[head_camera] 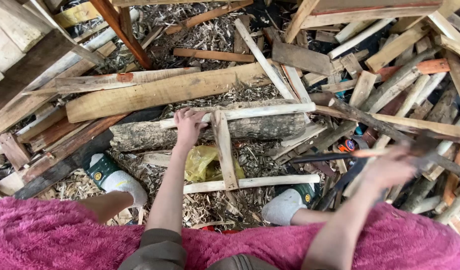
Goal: Hammering nails into wooden strips to assemble a small ladder-like structure
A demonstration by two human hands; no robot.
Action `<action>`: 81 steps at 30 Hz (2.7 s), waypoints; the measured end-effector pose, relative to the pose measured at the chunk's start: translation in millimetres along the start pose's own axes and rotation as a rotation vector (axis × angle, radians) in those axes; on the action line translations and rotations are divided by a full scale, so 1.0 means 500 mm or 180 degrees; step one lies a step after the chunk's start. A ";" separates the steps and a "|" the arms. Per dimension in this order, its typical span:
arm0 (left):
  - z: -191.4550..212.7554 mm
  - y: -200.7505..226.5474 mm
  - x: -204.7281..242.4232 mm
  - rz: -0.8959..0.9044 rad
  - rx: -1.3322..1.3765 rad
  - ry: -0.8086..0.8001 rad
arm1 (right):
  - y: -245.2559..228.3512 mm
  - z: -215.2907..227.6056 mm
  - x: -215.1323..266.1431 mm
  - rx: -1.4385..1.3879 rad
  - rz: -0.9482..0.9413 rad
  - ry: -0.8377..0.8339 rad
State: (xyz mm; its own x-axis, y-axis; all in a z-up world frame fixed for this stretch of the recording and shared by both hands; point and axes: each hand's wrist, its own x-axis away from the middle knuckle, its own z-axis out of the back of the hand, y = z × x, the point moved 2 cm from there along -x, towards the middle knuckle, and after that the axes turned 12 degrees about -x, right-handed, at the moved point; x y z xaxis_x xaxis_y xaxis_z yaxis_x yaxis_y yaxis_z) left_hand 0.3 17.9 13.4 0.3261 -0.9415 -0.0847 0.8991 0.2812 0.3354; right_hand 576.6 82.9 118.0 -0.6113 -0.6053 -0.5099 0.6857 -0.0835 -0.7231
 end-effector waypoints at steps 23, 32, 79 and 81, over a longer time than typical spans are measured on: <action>-0.001 0.064 -0.021 0.0026 -0.0030 0.0032 | 0.096 -0.110 0.003 0.1935 -0.0173 -0.1584; -0.073 0.015 -0.031 0.0042 0.0324 0.0246 | 0.246 -0.211 0.195 0.1776 -0.0622 -0.2166; 0.084 0.028 -0.030 0.0471 0.0795 0.0346 | -0.449 -0.263 0.552 -0.2169 -0.1570 -0.3777; 0.026 0.033 -0.021 0.0441 0.0030 -0.0104 | -0.486 -0.261 0.551 -0.2172 -0.1257 -0.3702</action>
State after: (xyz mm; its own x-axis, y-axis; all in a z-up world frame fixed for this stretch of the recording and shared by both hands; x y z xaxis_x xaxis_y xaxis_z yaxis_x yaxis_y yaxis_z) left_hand 7.9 29.9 32.0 0.4371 -0.8994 -0.0063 0.8433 0.4074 0.3506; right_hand 190.2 39.7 92.2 0.1864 -0.9605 0.2068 0.0184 -0.2070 -0.9782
